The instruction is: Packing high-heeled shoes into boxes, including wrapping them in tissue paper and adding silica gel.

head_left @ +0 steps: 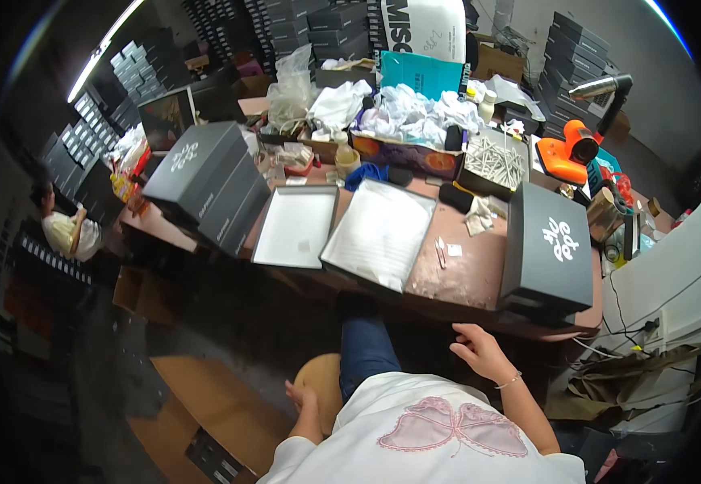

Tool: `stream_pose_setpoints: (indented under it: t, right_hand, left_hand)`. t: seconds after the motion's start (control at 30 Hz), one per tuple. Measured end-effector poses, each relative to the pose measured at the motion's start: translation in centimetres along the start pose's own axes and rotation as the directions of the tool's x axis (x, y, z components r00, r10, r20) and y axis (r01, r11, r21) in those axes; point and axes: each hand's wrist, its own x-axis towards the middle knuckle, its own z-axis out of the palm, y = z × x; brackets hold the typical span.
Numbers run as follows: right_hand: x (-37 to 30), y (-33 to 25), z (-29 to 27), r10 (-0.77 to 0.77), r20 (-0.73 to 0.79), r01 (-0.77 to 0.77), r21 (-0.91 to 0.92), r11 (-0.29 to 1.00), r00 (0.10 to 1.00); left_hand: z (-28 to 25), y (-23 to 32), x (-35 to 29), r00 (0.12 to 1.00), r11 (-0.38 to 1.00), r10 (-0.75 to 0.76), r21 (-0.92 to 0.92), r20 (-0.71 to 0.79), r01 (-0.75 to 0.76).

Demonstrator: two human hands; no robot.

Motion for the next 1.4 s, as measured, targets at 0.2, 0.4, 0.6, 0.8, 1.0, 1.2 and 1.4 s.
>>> stream_pose_setpoints:
  t: [0.2, 0.4, 0.6, 0.8, 1.0, 1.2, 1.4]
  right_hand:
    - [18.0, -1.4, 6.1, -0.146, -0.074, 0.091, -0.493, 0.865, 0.986]
    - [27.7, 4.6, 9.9, -0.008, -0.166, -0.109, -0.681, 0.724, 0.986]
    - [27.0, 1.1, 9.6, -0.066, -0.567, -0.039, -0.171, 0.985, 0.821]
    - [35.9, -13.9, 23.1, -0.738, -0.074, 0.644, -0.437, 0.628, 0.67]
    - [27.6, -17.6, 23.9, -0.813, 0.266, 0.855, -0.158, 0.494, 0.519]
    - [25.1, 0.7, 14.0, 0.081, -0.106, -0.122, -0.478, 0.87, 0.991]
    - [27.1, 3.1, 16.1, 0.22, -0.013, -0.2, -0.473, 0.858, 0.975]
  left_hand:
    - [-2.2, 30.1, 1.8, 0.454, 0.44, 0.889, -0.387, 0.06, -0.81]
    - [-2.7, 41.6, 1.3, -0.289, 0.144, 0.82, -0.667, 0.494, -0.731]
    - [-1.4, 36.8, 0.4, -0.634, -0.099, 0.72, -0.863, 0.282, -0.496]
    - [7.0, 34.5, -1.3, -0.708, -0.477, 0.704, -0.777, -0.056, -0.412]
    - [5.5, 42.4, 6.0, -0.077, -0.002, 0.976, -0.343, 0.205, -0.939]
    - [9.4, 38.1, 7.4, 0.084, 0.656, 0.743, -0.696, 0.664, -0.293]
    - [7.4, 37.0, 5.3, 0.15, 0.72, 0.681, -0.62, 0.716, -0.311]
